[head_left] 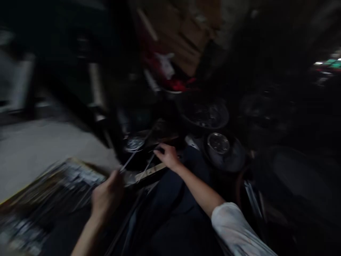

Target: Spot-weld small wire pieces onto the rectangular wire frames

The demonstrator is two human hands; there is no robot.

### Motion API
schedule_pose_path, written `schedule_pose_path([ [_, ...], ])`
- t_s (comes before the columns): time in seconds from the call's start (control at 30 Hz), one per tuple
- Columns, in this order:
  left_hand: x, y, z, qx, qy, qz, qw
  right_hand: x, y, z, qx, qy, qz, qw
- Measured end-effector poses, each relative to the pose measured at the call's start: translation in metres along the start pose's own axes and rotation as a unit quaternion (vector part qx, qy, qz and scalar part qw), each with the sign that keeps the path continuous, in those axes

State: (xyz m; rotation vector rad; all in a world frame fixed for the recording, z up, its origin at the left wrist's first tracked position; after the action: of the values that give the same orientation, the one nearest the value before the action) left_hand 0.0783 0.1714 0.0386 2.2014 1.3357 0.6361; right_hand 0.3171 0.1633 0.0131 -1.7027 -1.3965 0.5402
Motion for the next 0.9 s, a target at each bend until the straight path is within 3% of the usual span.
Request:
schedule_pose_path([
  [0.07, -0.005, -0.013, -0.001, 0.052, 0.004, -0.041, 0.998, 0.000, -0.008, 0.030, 0.152, -0.038, 0.071, 0.985],
  [0.13, -0.002, -0.017, 0.002, 0.082, -0.003, -0.060, 0.995, -0.002, -0.019, 0.054, 0.285, -0.068, 0.155, 0.944],
  [0.2, 0.003, -0.015, 0.005, 0.098, -0.013, -0.066, 0.993, -0.005, -0.031, 0.070, 0.371, -0.064, 0.212, 0.902],
  [0.3, 0.008, -0.010, 0.006, 0.112, -0.024, -0.077, 0.990, -0.006, -0.046, 0.083, 0.440, -0.026, 0.243, 0.864],
  [0.5, 0.015, -0.011, 0.007, 0.130, -0.035, -0.092, 0.987, -0.004, -0.066, 0.094, 0.502, -0.022, 0.228, 0.834],
  [0.73, 0.025, -0.007, 0.009, 0.136, -0.023, -0.096, 0.986, -0.004, -0.075, 0.092, 0.548, -0.024, 0.229, 0.804],
  [0.9, 0.032, -0.005, 0.010, 0.134, -0.013, -0.096, 0.986, 0.000, -0.076, 0.088, 0.554, -0.010, 0.227, 0.801],
])
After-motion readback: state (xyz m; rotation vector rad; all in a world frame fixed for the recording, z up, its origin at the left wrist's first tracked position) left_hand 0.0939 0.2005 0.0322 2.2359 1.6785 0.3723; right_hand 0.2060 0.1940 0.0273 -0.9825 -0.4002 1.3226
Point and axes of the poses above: each hand's wrist, its own x-axis towards the middle knuckle, its own z-axis out of the palm, y = z × x, the point moved 1 cm from there along x, towards the middle knuckle, and after that the axes turned 8 degrees about -x, right-handed, at the moved point
